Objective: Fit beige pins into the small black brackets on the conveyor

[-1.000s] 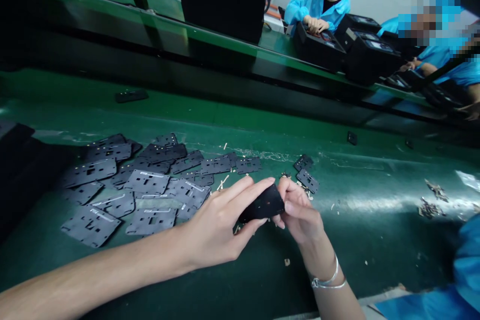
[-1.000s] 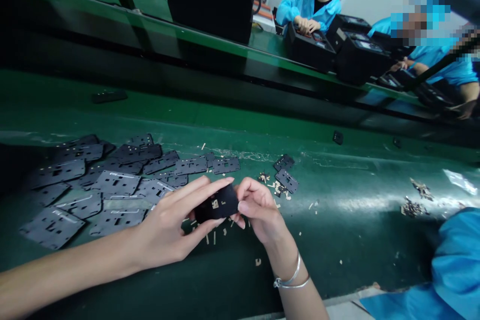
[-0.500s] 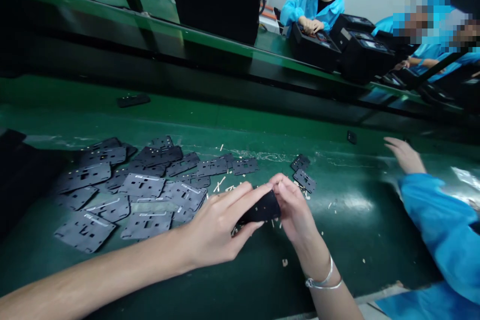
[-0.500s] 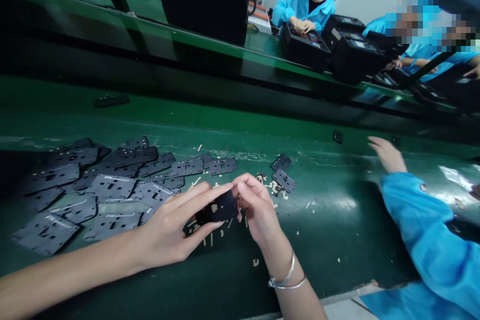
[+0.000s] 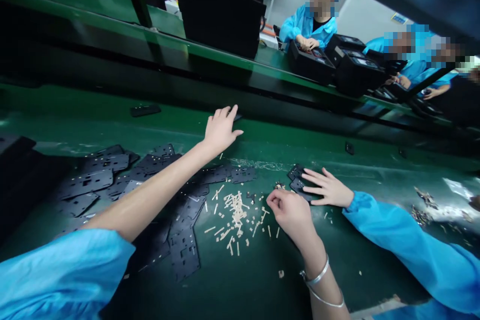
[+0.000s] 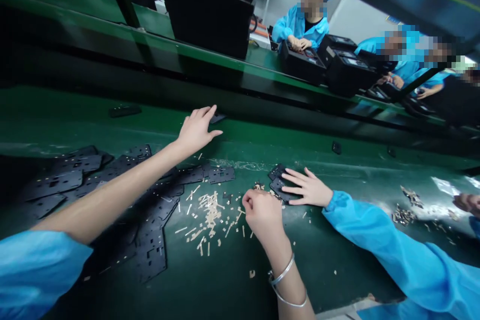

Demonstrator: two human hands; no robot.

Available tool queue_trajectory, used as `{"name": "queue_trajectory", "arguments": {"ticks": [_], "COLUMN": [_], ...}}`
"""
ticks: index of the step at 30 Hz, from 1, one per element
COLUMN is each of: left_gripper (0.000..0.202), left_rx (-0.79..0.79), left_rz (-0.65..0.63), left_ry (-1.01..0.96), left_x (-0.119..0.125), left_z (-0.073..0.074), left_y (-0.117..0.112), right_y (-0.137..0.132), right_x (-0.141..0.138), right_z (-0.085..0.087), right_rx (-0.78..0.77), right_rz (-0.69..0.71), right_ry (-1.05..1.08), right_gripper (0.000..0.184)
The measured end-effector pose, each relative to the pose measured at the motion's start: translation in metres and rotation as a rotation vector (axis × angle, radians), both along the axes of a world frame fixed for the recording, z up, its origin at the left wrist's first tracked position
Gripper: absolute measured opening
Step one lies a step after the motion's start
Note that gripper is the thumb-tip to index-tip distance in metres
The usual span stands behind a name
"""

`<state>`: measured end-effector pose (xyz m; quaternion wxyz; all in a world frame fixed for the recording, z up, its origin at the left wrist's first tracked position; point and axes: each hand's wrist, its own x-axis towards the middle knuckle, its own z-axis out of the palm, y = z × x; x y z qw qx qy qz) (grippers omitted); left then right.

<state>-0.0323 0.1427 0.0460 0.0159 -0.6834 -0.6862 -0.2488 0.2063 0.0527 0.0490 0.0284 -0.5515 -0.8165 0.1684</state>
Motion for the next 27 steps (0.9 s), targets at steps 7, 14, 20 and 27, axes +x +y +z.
{"name": "queue_trajectory", "arguments": {"ticks": [7,14,20,27], "left_gripper": [0.031,0.017,0.016,0.015], "left_rx": [-0.013,-0.180,-0.228,-0.351], "left_rz": [-0.339,-0.359,-0.409,-0.392], "left_ry": [-0.383,-0.724,-0.784,-0.846], "left_x": [0.002,0.006,0.012,0.022], "left_z": [-0.001,0.012,0.007,-0.004], "left_y": [-0.081,-0.133,-0.136,-0.140], "right_y": [-0.004,-0.006,0.009,0.023], "right_x": [-0.004,-0.016,-0.030,-0.017], "right_z": [-0.008,-0.008,-0.007,0.008], "right_rx": [-0.021,0.052,0.037,-0.074], "right_rz": [0.053,0.063,0.124,0.166], "right_ry": [-0.066,-0.028,-0.033,-0.044], "right_gripper": [0.013,0.014,0.012,0.013]}}
